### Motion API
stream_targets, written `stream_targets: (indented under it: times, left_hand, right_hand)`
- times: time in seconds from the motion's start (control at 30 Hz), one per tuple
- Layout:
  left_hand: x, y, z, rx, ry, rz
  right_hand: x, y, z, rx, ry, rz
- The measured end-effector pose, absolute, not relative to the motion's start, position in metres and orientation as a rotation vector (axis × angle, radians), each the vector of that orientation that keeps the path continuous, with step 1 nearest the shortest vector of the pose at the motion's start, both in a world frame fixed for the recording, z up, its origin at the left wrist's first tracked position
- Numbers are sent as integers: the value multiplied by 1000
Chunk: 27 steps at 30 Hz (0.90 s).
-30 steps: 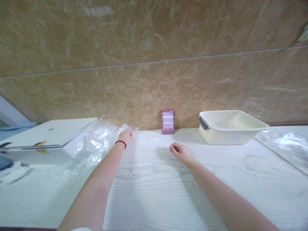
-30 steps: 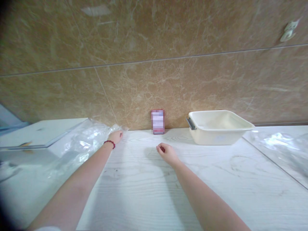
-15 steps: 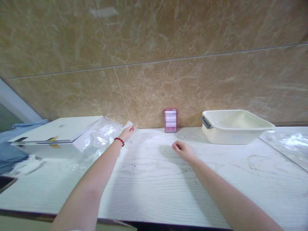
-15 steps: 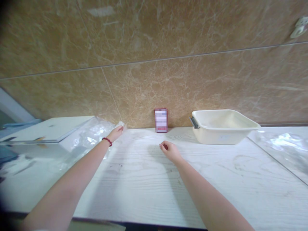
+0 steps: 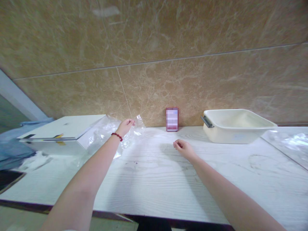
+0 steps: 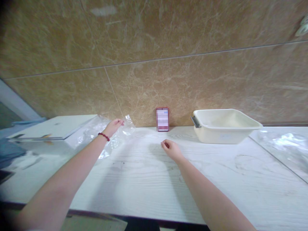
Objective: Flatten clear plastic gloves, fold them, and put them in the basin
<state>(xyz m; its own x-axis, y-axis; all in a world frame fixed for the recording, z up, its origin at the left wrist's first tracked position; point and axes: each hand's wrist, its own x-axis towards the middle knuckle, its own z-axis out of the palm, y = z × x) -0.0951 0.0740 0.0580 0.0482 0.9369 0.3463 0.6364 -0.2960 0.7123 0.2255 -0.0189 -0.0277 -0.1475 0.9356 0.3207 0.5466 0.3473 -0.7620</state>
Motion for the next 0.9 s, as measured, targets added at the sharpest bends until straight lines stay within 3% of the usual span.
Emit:
stream_targets:
  times: [0.4, 0.57, 0.8, 0.9]
  left_hand:
    - [-26, 23, 105, 1518, 938, 1069]
    - [-3, -2, 115, 1373, 759, 922]
    - [21, -31, 100, 1293, 765, 861]
    - [30, -44, 85, 1219, 825, 925]
  right_hand:
    - [227, -19, -27, -1181, -1678, 750]
    - [226, -30, -21, -869, -1567, 1066]
    - [229, -45, 8, -610, -1577, 1440]
    - [229, -52, 31, -618, -1682, 1428]
